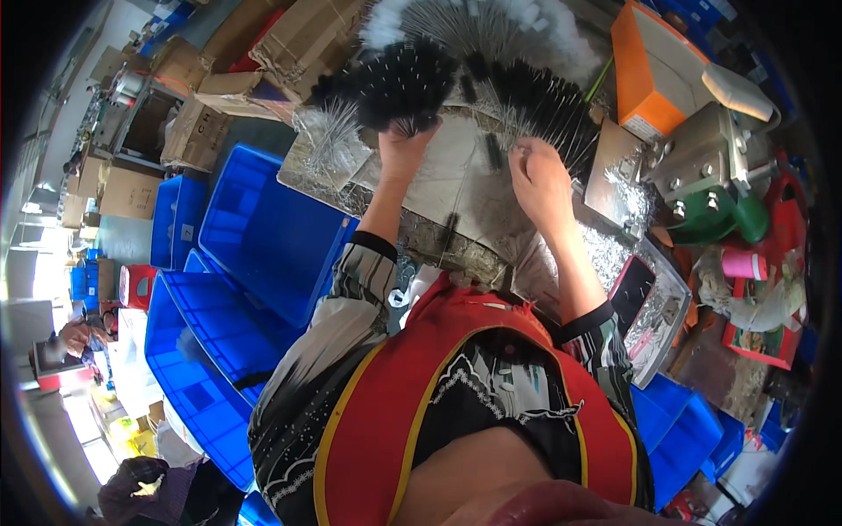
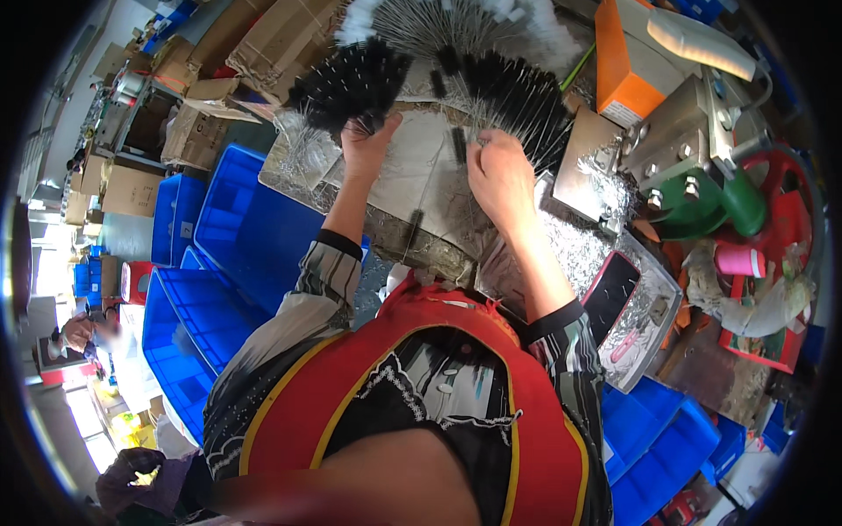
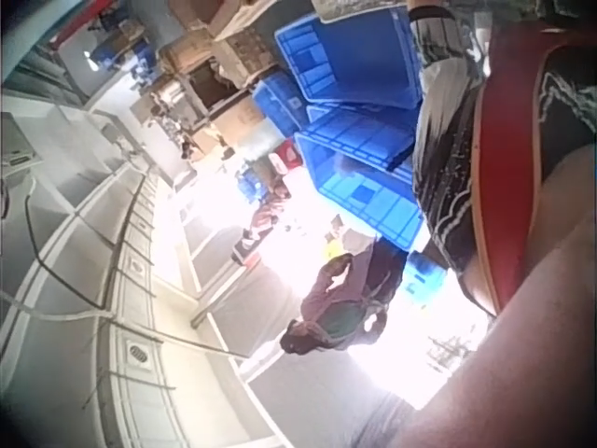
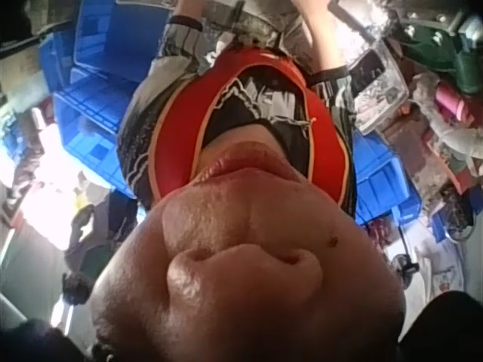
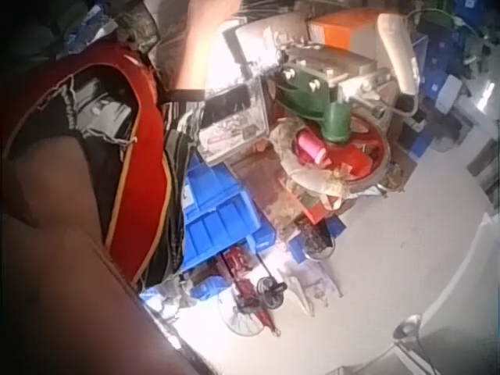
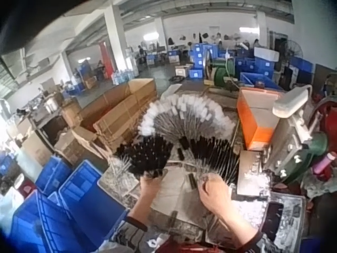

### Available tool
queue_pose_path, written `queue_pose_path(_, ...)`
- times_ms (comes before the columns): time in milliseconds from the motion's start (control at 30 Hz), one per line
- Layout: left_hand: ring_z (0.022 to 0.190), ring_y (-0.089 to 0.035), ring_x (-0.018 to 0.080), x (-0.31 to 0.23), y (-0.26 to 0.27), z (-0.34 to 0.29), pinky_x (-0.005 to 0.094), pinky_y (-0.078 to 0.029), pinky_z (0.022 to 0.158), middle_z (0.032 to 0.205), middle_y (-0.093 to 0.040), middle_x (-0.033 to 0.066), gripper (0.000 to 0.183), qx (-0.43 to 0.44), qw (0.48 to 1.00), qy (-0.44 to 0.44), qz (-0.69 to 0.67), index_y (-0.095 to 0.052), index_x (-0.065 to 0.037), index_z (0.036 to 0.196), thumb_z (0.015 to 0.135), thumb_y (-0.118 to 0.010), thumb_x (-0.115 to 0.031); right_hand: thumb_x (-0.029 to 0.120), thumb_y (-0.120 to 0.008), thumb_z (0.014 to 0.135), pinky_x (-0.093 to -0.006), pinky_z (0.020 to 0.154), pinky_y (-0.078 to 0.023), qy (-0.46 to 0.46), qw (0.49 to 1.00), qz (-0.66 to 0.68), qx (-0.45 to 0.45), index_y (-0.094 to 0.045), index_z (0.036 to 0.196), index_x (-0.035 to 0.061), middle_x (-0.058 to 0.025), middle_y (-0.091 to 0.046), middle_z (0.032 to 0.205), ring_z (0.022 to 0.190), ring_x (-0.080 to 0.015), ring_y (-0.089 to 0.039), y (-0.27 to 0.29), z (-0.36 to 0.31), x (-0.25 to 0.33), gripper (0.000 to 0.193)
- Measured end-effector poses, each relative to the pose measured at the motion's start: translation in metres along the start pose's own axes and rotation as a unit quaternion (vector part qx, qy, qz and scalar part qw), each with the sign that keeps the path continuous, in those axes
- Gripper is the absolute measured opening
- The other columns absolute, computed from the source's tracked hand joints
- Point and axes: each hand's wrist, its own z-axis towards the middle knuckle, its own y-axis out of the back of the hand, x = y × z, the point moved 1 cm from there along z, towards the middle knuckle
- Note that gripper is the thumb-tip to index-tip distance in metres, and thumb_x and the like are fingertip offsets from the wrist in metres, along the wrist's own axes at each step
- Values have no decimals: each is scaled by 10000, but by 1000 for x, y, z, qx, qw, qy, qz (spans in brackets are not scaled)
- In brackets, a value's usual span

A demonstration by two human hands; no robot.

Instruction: Manually organizing and bundling black fibers/bristles into individual brush heads at a manufacturing station.

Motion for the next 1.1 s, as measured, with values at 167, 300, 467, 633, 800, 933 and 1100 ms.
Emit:
queue_pose_path(167,566,-441,10,3,-3,-1,182,-349,489,717,-560,-74,172,40,997,58,9,-619,-66,856,701,-687,-32,200,-471,842,-359,832,-417,-3,995,94,-34,-539,1021,-62,-235,-534,1036,976,-347,-516,11,21,23,324)
queue_pose_path(300,555,-457,18,-1,-4,-10,189,-361,481,687,-564,-53,179,66,994,87,0,-621,-65,847,688,-694,-27,207,-484,838,-364,844,-413,104,982,103,-118,-530,1021,-84,-235,-523,1075,982,-353,-510,19,47,39,347)
queue_pose_path(467,698,-546,87,2,-4,-16,234,-446,617,814,-598,-6,236,99,993,55,-12,-603,-59,935,710,-668,-30,256,-491,847,-366,860,-406,219,961,123,-117,-511,1028,-126,-246,-497,1130,1009,-368,-491,11,65,57,423)
queue_pose_path(633,872,-579,157,14,2,-13,290,-460,754,965,-606,61,355,105,984,-45,137,-571,-51,1021,682,-676,-41,302,-405,886,-372,912,-352,235,966,74,-72,-531,1011,-108,-226,-490,1155,1060,-358,-452,-2,52,47,446)
queue_pose_path(800,1000,-517,137,-2,-8,-13,288,-397,874,1081,-571,55,368,227,949,-67,207,-530,-56,1099,743,-626,-62,237,-447,865,-346,833,-401,76,966,226,-101,-579,990,-29,-183,-571,1002,984,-313,-498,24,43,33,322)
queue_pose_path(933,984,-521,130,2,-10,-11,275,-427,848,1087,-564,46,409,279,950,40,132,-529,-50,1098,711,-628,39,169,-490,835,-310,769,-425,30,957,232,-170,-605,993,42,-143,-586,904,858,-252,-543,38,32,4,234)
queue_pose_path(1100,563,-468,0,-19,-27,-14,169,-349,485,738,-616,-61,133,281,956,59,60,-641,-59,841,733,-640,20,153,-503,818,-244,628,-439,-125,955,208,-169,-618,995,77,-80,-599,780,648,-126,-547,61,5,-23,224)
